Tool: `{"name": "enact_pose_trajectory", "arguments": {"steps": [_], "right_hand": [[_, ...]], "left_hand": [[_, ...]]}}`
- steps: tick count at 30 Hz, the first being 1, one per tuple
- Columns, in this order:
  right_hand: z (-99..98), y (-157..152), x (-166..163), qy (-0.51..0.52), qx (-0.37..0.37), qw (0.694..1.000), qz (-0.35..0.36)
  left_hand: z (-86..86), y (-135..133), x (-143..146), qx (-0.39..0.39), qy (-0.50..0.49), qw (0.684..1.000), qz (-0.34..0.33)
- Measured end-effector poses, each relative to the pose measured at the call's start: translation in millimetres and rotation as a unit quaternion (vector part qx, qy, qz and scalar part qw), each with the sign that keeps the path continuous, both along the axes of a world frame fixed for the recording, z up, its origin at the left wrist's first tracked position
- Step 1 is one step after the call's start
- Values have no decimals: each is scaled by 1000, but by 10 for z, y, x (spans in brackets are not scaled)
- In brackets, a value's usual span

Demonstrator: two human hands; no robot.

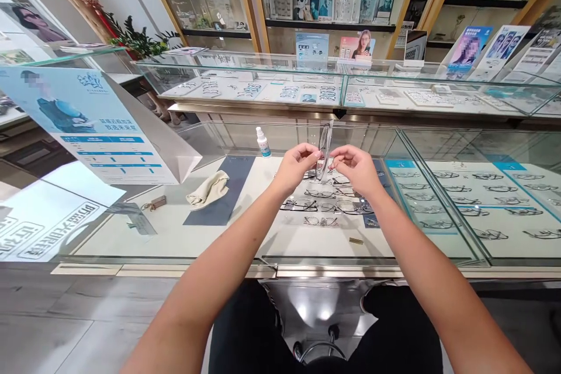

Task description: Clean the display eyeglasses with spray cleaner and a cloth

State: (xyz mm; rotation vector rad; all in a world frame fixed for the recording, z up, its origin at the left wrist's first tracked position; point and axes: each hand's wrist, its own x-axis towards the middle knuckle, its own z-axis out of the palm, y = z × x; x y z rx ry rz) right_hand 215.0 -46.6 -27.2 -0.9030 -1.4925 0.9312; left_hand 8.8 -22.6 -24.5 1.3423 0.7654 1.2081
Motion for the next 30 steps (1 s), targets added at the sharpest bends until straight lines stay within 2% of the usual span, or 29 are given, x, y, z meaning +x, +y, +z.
{"name": "enact_pose_trajectory", "arguments": {"steps": [7,13,21,30], "right_hand": [[17,3,46,13,8,1000,-15],[0,-1,16,-16,-7,1000,8],[10,-5,10,-43,12,999,-17],[1,15,38,-4,1,997,-76]], "left_hand": [[35,-24,8,9,1,1000,0],[39,-53,29,26,10,1000,-6],[6,-41,30,41,35,998,-15],[-36,30,25,8,-43,999,4]]}}
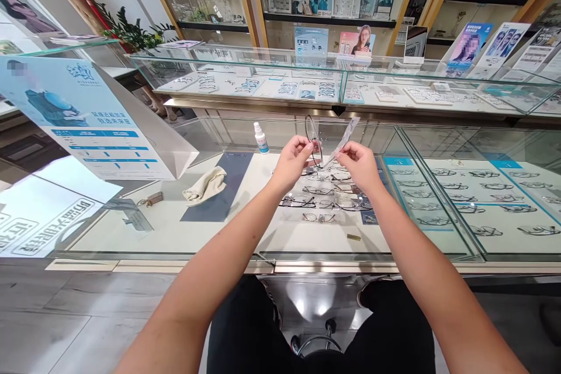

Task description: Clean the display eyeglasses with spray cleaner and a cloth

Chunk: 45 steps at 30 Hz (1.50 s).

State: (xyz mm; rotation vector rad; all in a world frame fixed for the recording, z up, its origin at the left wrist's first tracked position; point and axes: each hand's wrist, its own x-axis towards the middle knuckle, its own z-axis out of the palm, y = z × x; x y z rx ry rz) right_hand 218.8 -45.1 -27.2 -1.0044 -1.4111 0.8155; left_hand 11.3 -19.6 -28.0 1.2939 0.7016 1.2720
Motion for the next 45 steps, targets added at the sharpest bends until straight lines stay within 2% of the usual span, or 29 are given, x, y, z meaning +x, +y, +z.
{"name": "enact_pose_trajectory", "arguments": {"steps": [11,16,18,21,23,25,29,34,39,45], "right_hand": [[0,58,-6,65,-60,996,-21],[9,34,13,55,-91,994,-31],[13,14,28,23,-145,989,-14],[36,-51,10,-63,-212,972,79],[62,-115,-36,-92,-198,965,145],[90,-179,-90,-78,-159,969,173],[134,-246,-146,-29,-108,977,183],[136,-250,-157,-46,-106,974,196],[85,-228,-176,-61,-93,978,179],[50,-161,-144,-24,-61,993,96]], "left_hand": [[21,34,-41,-52,-104,991,62],[-9,66,-35,-45,-82,992,90],[-23,82,-30,-21,-57,992,111],[-40,96,-19,28,-23,991,130],[-48,92,-11,53,-1,989,140],[-52,78,-4,82,29,984,153],[-46,19,13,155,89,966,188],[-35,-57,35,190,128,955,189],[-31,-77,42,206,154,947,192],[-14,-80,34,195,162,949,185]]}}
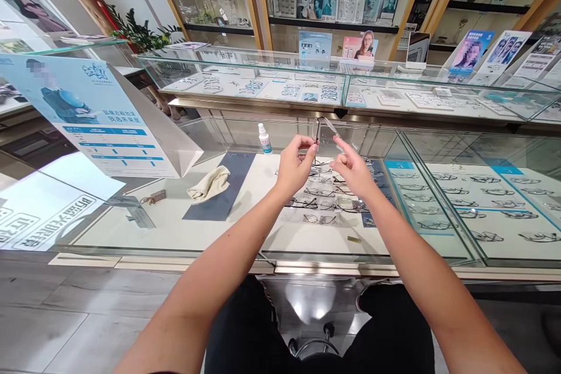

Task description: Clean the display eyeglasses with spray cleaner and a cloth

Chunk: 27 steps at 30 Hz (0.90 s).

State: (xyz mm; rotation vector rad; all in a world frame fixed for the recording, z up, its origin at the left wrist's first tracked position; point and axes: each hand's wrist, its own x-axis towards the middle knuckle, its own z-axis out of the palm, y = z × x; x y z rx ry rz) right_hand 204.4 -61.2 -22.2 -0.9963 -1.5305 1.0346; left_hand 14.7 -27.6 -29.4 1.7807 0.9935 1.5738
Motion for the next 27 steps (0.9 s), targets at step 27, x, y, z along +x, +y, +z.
{"name": "enact_pose_trajectory", "arguments": {"steps": [27], "right_hand": [[-109,46,-10,-85,102,988,-81]], "left_hand": [[14,-38,35,-45,-24,997,-63]]}}
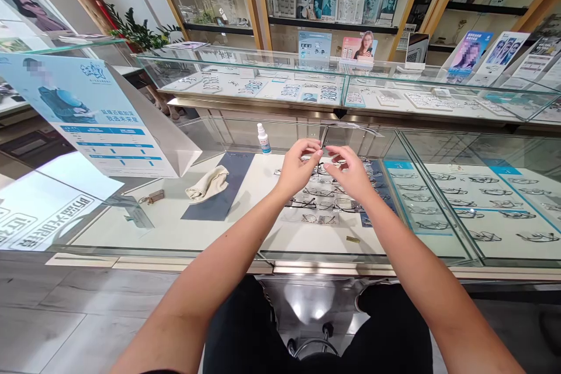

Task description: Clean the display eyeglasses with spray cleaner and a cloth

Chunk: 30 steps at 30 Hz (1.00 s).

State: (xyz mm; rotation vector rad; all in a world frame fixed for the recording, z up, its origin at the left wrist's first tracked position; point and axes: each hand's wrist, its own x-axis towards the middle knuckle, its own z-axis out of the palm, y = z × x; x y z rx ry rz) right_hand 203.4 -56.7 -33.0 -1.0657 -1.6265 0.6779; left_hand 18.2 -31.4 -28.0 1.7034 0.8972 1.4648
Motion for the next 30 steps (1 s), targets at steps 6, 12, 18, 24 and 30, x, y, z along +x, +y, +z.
{"name": "enact_pose_trajectory", "arguments": {"steps": [6,12,18,24,30], "right_hand": [[-74,31,-19,-30,28,999,16],[-20,-9,-22,-31,31,999,13],[22,-59,-34,-50,41,998,9],[-3,-19,2,-21,46,998,-23],[13,-18,41,-9,32,999,-41]], "left_hand": [[-42,7,7,-62,-23,995,-72],[-27,-8,20,-90,-47,990,-98],[-33,-16,39,-107,-55,986,-112],[-20,41,-9,-35,12,997,-68],[11,275,-277,-3,67,953,295]]}}
